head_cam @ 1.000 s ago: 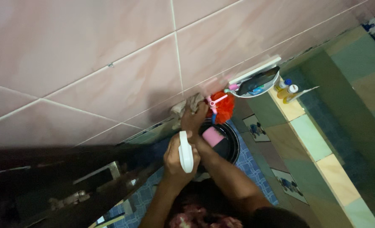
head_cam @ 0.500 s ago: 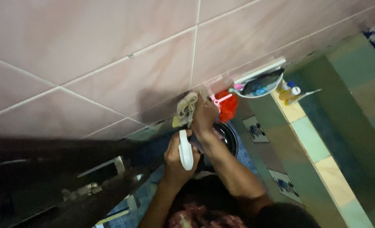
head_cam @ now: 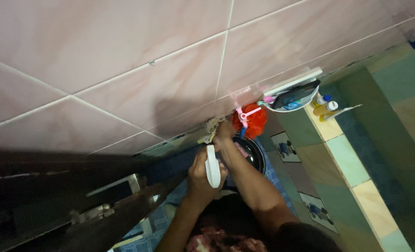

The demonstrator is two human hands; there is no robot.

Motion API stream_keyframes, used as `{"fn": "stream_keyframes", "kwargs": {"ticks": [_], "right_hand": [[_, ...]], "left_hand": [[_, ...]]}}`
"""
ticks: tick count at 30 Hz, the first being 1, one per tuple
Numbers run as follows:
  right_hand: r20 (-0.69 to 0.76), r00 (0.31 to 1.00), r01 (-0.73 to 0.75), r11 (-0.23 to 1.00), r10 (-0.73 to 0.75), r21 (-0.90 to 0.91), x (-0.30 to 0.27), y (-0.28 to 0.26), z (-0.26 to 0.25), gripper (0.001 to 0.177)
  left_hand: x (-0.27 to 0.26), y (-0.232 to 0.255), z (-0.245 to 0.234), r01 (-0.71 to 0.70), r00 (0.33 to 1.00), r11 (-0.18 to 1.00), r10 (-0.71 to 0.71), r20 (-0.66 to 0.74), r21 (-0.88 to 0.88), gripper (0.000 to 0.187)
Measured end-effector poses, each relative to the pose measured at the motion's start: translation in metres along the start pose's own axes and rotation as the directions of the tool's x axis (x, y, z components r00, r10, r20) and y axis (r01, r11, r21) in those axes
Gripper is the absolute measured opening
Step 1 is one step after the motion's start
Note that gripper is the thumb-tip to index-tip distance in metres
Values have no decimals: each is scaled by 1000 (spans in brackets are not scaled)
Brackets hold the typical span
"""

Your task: The person sprays a cleaning solution onto pink tiled walls and wipes them with a cloth. They clean around a wall-mounted mirror and a soap dispenser, moving from upper to lower sections of the wall.

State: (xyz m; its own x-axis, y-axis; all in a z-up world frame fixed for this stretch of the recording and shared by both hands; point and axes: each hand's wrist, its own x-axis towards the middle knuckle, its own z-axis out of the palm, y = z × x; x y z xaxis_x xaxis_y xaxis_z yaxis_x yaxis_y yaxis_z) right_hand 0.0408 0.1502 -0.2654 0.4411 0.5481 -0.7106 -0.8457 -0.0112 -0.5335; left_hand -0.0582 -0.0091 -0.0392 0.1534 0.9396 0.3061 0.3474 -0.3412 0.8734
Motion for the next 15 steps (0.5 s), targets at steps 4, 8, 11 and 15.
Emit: {"fn": "stream_keyframes", "kwargs": {"ticks": [4,8,11,15], "right_hand": [[-26,1000,-8,999,6,-48,-1,2,-5,12],[90,914,406,887,-396,-220,-8,8,0,26],[160,806,591,761,-569,-268,5,19,-15,37],[-109,936,293,913,-334,-284,42,27,-6,28]], "left_hand": [[-7,-4,3,-36,999,999,37,-13,41,47],[7,-12,0,-91,995,993,93,-34,77,44],[4,-16,4,12,1000,1000,-12,-14,-18,45],[10,-15,6,-63,996,998,64,-55,7,51]]}}
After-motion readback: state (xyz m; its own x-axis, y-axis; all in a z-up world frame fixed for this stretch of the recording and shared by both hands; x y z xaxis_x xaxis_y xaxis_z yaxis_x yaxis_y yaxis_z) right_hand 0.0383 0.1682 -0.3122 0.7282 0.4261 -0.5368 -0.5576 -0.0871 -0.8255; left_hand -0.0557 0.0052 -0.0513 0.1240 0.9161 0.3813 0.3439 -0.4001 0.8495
